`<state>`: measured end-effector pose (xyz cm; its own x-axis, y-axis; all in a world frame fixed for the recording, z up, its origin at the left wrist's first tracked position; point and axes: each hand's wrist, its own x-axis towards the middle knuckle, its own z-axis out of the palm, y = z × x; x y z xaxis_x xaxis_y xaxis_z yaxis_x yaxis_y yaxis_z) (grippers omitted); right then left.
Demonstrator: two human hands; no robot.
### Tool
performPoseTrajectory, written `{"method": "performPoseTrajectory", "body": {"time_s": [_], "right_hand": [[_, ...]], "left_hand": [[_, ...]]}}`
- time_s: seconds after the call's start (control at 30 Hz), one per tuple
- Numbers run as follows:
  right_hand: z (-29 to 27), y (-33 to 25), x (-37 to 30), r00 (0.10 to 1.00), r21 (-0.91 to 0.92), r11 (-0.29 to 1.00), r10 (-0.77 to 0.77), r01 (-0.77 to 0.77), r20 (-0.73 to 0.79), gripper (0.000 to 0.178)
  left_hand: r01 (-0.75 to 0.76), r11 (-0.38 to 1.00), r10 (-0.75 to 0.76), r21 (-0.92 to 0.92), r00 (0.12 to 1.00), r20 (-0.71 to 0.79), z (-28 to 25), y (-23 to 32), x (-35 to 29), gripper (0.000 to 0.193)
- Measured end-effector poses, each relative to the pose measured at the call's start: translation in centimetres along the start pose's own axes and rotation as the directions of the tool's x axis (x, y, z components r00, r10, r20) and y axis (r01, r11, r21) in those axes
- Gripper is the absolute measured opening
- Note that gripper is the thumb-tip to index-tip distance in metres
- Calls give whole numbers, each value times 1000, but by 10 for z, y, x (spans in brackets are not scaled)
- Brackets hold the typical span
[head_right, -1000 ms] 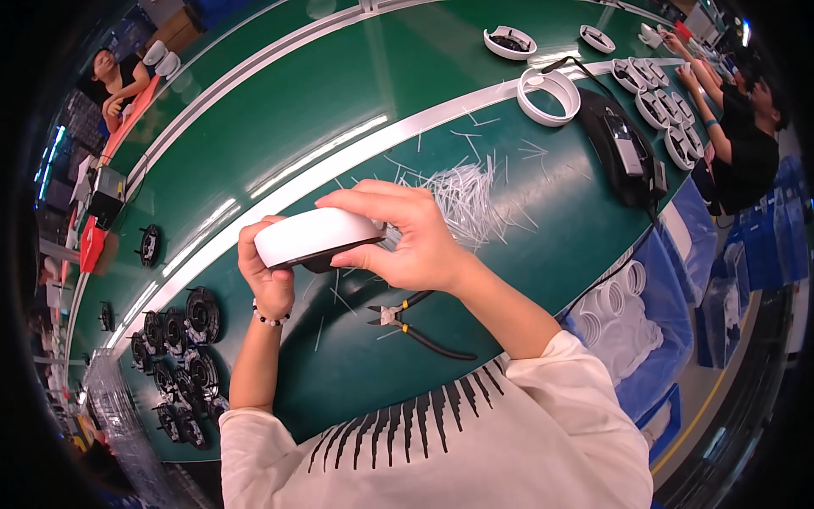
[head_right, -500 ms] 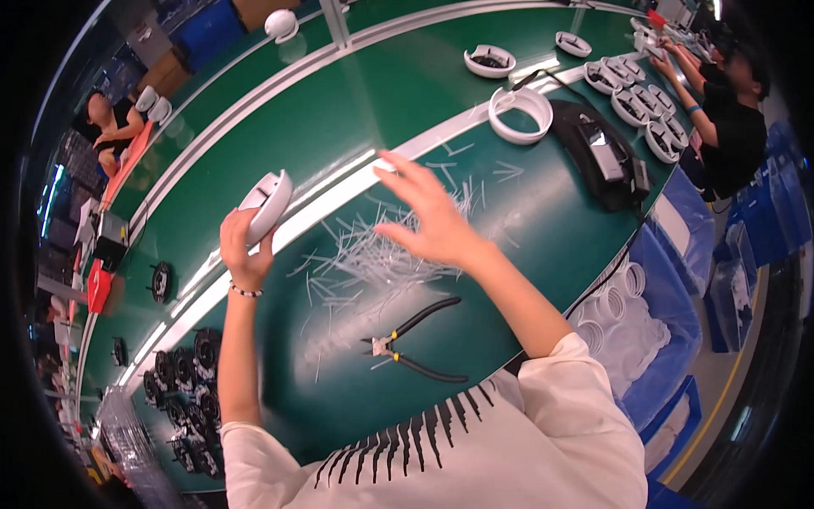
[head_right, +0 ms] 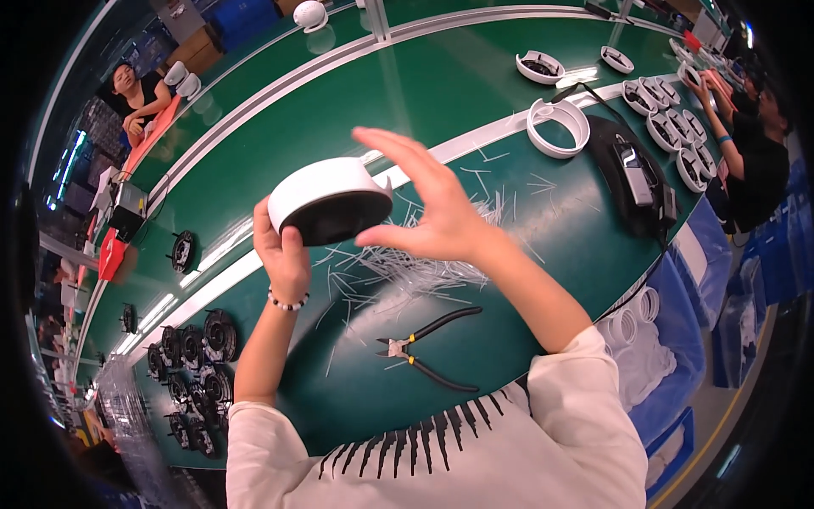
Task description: Assembling the internal and external components of circular LED light fixtures on a production line.
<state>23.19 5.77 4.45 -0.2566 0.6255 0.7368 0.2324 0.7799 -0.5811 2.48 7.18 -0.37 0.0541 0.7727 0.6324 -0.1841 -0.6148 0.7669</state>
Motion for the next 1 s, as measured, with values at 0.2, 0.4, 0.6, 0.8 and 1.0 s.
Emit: {"method": "performPoseTrajectory", "body": {"time_s": [0.2,0.4,0.6,0.8,1.0], "right_hand": [[21,-25,-2,997,202,977,56,-67,57,43],[26,-40,-10,984,50,999,-23,15,179,43],[21,-44,-16,986,-117,988,-86,103,140,49],[-7,-12,-29,1000,-380,925,14,-22,-25,72],[-124,90,-94,982,-946,309,181,-104,-49,64]], "left_hand": [[33,998,-33,-46,999,-3,-1,13,-40,55],[14,965,-57,262,986,156,-2,41,-40,53],[-196,956,165,219,974,154,4,31,-40,47],[-411,524,402,746,891,209,-19,7,4,36],[-525,193,177,829,849,497,-58,-123,65,11]]}}
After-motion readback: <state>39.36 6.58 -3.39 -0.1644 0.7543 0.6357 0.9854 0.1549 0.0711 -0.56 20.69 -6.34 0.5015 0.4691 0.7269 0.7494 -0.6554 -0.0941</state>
